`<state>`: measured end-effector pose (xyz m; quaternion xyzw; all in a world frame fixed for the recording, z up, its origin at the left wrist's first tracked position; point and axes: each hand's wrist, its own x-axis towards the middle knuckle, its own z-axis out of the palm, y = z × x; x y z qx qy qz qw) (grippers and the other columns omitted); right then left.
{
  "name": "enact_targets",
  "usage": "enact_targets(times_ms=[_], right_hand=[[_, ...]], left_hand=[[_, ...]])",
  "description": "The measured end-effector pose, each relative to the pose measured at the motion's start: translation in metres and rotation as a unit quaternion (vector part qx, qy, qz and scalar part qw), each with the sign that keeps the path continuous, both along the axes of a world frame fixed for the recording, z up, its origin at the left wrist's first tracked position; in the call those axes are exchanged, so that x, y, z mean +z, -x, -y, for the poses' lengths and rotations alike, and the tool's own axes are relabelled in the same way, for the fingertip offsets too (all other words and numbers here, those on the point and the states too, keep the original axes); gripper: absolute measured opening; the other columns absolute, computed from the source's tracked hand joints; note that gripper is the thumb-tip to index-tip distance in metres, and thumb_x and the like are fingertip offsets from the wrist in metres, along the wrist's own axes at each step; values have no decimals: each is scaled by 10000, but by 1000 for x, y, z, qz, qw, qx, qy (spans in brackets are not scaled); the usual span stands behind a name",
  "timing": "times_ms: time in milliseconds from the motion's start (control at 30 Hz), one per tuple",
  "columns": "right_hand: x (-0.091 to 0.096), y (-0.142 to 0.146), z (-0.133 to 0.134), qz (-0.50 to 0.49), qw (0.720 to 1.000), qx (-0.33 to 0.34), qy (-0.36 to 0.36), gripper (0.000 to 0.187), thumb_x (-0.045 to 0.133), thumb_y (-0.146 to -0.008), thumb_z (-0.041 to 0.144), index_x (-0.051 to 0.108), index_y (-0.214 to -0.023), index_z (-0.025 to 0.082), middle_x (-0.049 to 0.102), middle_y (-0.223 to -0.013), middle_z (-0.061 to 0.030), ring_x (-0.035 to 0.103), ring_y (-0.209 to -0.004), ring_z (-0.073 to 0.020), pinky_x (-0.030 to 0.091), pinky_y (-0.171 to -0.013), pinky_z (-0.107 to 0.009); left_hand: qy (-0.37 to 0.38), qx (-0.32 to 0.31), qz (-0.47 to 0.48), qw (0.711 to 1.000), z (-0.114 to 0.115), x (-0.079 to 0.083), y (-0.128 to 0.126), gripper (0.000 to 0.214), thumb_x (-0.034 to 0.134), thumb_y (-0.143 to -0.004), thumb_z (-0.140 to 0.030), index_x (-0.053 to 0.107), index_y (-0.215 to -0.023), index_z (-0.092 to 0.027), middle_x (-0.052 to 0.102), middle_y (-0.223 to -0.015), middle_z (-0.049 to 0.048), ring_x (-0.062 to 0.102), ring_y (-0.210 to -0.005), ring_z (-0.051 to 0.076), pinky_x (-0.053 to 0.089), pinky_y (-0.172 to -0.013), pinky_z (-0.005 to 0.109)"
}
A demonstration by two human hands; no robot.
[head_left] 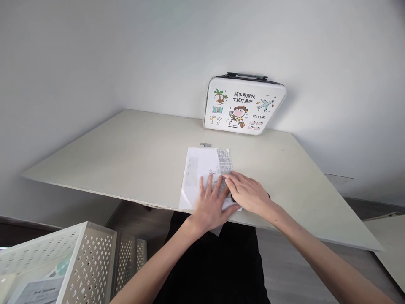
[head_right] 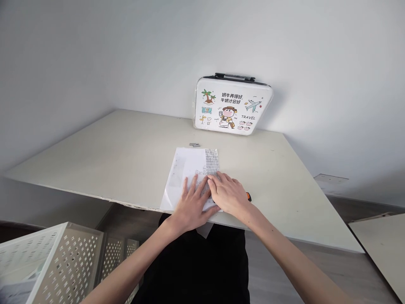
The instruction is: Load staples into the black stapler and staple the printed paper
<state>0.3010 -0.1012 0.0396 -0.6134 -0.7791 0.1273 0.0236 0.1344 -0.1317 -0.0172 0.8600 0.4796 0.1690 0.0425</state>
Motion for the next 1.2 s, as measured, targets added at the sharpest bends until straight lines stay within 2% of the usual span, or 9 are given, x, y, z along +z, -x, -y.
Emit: enact_targets(times_ms=[300,433,567,633,700,800,1000,1100,1200], right_hand=[[-11,13,3,49,995,13,-81,555,266,-1074,367,435,-1584,228,427,-1626,-134,374,-1492,-364,309,-1165,-590],[-2,3,3,-32,997,14,-65,540,210,-1087,407,472,-1543,284,472,-1602,-74,439,-1461,-288,371,-1156,-510],[1,-17,16,-183,978,16,-100,602,132,-1096,476,702,-1111,285,719,-1225,-72,636,-1207,-254,499,-995,-391],[-5,-28,25,-196,972,11,-128,614,151,-1093,494,677,-872,266,729,-927,-94,688,-946,-268,514,-850,-381],[-13,-39,33,-187,971,-1,-150,609,162,-1095,482,632,-782,255,679,-775,-82,658,-750,-249,488,-733,-369],[-24,-59,39,-180,963,-28,-197,581,187,-1097,458,604,-757,237,661,-744,-65,630,-670,-218,444,-648,-339],[-25,-119,50,-146,966,-98,-188,500,256,-1092,461,557,-755,247,652,-732,-35,616,-675,-199,443,-641,-308],[-30,-149,61,-169,974,-87,-126,381,393,-1050,538,643,-963,264,725,-941,-51,669,-804,-220,498,-678,-301],[-41,-168,69,-200,969,-110,-90,418,578,-943,626,654,-1146,268,743,-1095,-80,691,-837,-248,515,-597,-291]], left_hand=[[7,-7,-8,1000,0,0,1,845,335,-1012,-701,167,-1669,-197,168,-1724,95,22,-1585,394,49,-1258,676],[0,-1,-7,1000,1,0,3,836,312,-1006,-728,188,-1666,-229,197,-1721,79,47,-1587,386,82,-1262,667],[-2,6,-7,1000,3,1,7,817,303,-997,-748,278,-1642,-249,238,-1713,66,61,-1588,375,91,-1271,648],[4,4,-4,1000,5,1,9,801,311,-1000,-741,287,-1637,-257,234,-1715,65,51,-1589,371,81,-1270,652],[12,0,3,1000,7,1,10,802,327,-997,-741,258,-1645,-273,217,-1719,65,32,-1589,369,73,-1264,665],[32,-22,17,999,9,6,17,834,368,-988,-741,187,-1661,-283,168,-1727,79,8,-1586,369,73,-1260,673],[56,-28,11,998,-17,27,83,695,376,-1052,-619,224,-1653,-303,166,-1724,36,58,-1592,302,113,-1294,561],[75,-35,-21,996,-34,35,126,655,412,-1053,-596,290,-1634,-319,206,-1712,16,112,-1589,308,116,-1294,551],[96,-74,-56,991,-34,38,143,686,459,-1035,-603,253,-1639,-353,197,-1710,-13,100,-1590,315,79,-1293,559]])
